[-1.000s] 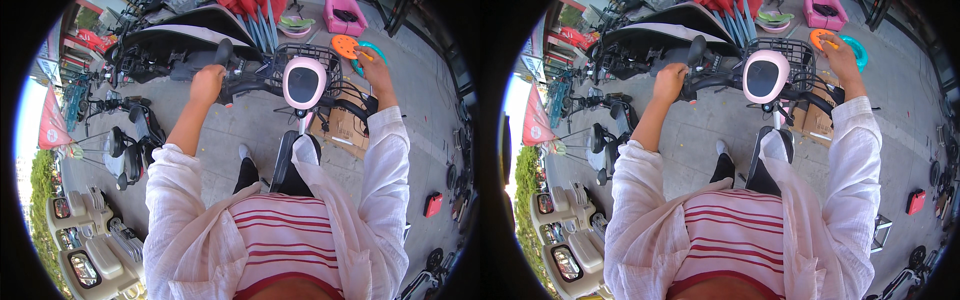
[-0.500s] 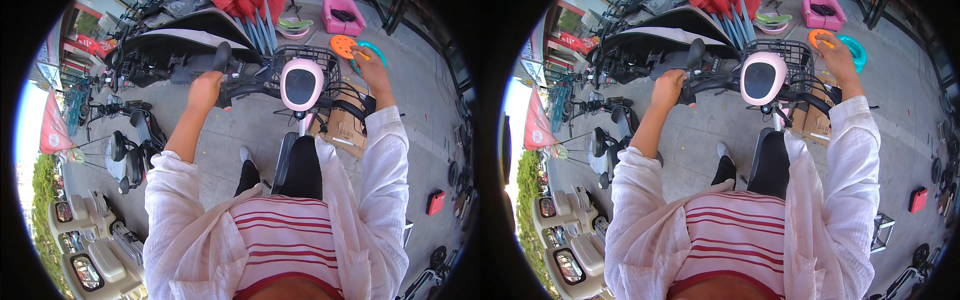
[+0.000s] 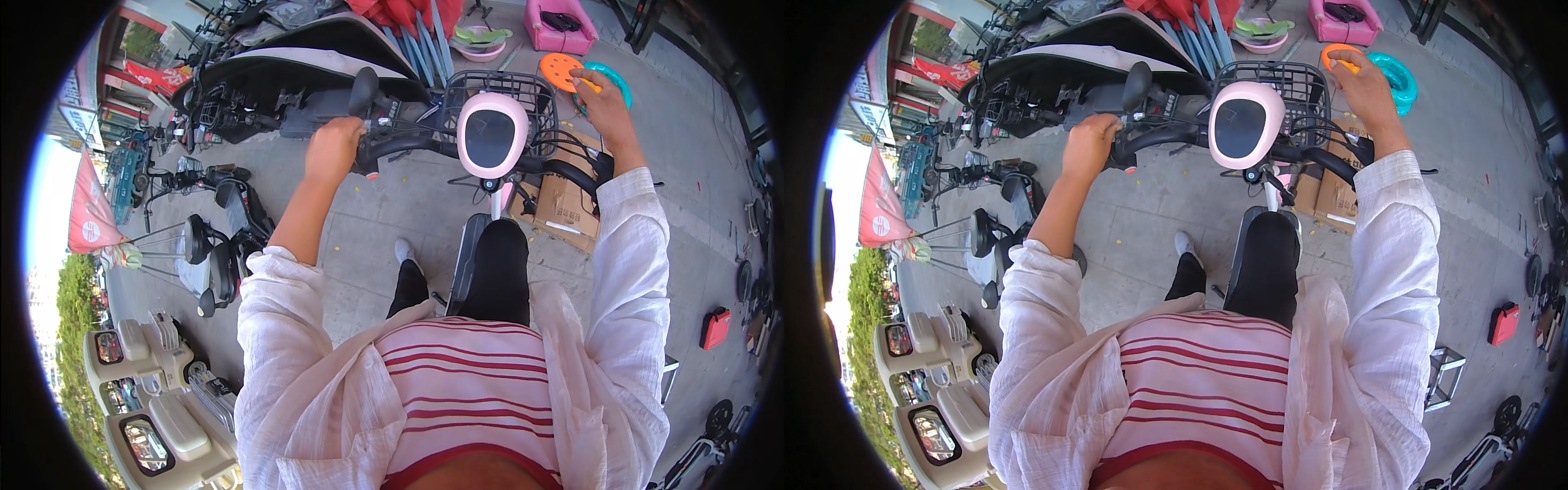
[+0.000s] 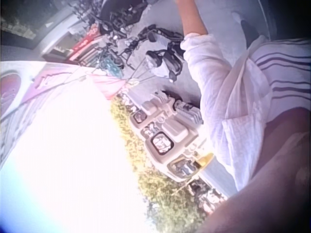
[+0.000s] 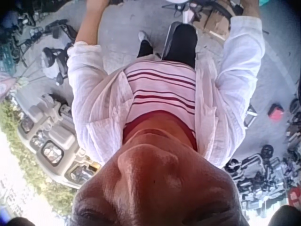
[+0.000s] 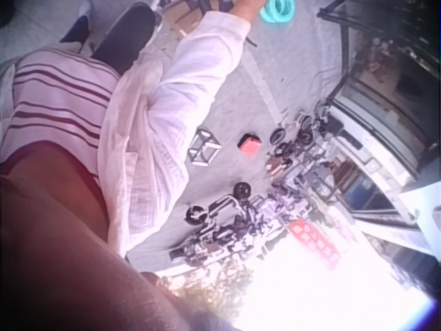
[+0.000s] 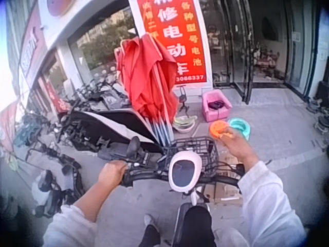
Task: The person uses a yellow screwdriver to tighten screws on the handlebar assembly of a pink electric scooter. They repeatedly adjust the grip and apply torque to fasteners on the left and right sides of the handlebar stem.
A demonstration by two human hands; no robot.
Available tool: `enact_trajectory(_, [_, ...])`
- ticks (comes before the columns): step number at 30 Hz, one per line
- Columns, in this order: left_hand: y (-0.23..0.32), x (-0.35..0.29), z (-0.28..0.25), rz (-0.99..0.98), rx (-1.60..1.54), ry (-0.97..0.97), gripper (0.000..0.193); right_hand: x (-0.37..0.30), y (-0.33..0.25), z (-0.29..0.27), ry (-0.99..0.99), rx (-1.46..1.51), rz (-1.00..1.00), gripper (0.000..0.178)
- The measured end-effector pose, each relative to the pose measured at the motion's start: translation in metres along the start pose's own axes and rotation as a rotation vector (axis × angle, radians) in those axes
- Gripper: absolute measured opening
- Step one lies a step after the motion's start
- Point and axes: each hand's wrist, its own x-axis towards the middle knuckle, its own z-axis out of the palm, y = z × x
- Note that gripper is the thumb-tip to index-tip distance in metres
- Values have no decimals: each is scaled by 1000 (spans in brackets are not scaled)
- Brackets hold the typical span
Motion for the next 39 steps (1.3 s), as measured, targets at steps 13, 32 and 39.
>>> enact_trajectory(13, [4,5,2,-54,-4,33,11,4,5,0,-15,0,-24,34])
enact_trajectory(32, [28,-34,9,-44,-70,-17,52,0,1,-1,-32,-7,-18,32])
enact_trajectory(39, [-17,-3,39,-442,-57,-13,69,-3,3,2,-38,2,-34,32])
